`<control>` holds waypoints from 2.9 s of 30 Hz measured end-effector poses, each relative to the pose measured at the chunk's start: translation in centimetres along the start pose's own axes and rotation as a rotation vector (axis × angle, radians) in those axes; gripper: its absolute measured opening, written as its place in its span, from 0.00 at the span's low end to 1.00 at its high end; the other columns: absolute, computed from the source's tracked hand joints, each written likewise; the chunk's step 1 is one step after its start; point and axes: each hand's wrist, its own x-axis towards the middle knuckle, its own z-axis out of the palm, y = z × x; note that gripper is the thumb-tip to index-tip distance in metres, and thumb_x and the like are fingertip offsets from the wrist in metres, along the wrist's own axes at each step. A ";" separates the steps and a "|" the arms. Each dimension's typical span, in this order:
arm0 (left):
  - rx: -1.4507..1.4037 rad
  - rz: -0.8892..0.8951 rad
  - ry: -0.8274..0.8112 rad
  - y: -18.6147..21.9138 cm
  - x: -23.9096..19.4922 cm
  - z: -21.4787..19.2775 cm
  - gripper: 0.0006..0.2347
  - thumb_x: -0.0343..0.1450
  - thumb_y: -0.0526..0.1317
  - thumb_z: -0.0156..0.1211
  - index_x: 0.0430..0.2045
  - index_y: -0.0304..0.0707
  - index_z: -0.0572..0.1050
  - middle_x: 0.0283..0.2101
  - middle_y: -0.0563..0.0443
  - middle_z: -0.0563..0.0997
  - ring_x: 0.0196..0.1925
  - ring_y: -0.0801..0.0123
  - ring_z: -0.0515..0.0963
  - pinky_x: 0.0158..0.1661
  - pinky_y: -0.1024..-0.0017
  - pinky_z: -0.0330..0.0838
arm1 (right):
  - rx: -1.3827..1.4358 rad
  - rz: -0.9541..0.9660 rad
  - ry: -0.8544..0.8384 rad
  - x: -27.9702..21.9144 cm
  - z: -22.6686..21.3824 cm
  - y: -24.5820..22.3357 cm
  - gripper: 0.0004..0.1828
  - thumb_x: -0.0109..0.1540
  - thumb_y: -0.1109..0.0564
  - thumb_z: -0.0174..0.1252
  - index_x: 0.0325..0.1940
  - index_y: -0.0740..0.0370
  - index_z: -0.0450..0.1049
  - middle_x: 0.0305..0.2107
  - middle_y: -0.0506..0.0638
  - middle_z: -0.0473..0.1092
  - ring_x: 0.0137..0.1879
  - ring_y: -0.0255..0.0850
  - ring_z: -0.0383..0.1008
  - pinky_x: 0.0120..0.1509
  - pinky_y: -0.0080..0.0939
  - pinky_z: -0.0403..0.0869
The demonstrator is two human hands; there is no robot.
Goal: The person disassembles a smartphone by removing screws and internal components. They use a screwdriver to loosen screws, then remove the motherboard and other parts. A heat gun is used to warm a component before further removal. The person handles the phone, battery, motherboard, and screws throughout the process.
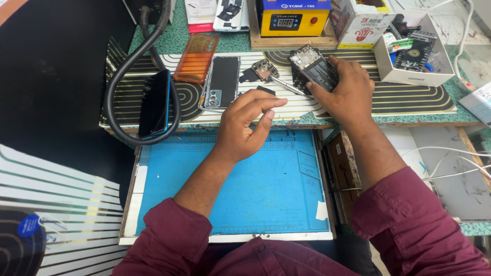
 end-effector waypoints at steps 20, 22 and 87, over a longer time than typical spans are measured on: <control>1.088 -1.021 -0.204 -3.3 0.1 -13.8 0.27 0.73 0.54 0.57 0.61 0.33 0.70 0.62 0.30 0.68 0.68 0.41 0.65 0.62 0.46 0.64 | 0.009 0.117 -0.063 0.1 -0.1 -0.7 0.35 0.58 0.33 0.70 0.61 0.55 0.77 0.47 0.55 0.76 0.59 0.55 0.69 0.59 0.62 0.58; 1.021 -1.007 -0.188 -4.2 0.3 -14.2 0.31 0.69 0.54 0.62 0.63 0.32 0.67 0.62 0.28 0.67 0.68 0.39 0.63 0.62 0.47 0.64 | 0.016 0.123 -0.063 0.1 0.0 -0.5 0.35 0.59 0.33 0.70 0.61 0.56 0.76 0.47 0.55 0.76 0.59 0.55 0.69 0.60 0.61 0.58; 0.786 -1.061 -0.074 -14.2 14.1 -18.7 0.23 0.78 0.56 0.29 0.63 0.63 0.70 0.72 0.44 0.56 0.75 0.46 0.51 0.71 0.45 0.44 | -0.075 0.109 -0.069 0.2 0.5 -0.9 0.31 0.60 0.37 0.68 0.62 0.54 0.77 0.52 0.53 0.73 0.60 0.54 0.65 0.59 0.62 0.58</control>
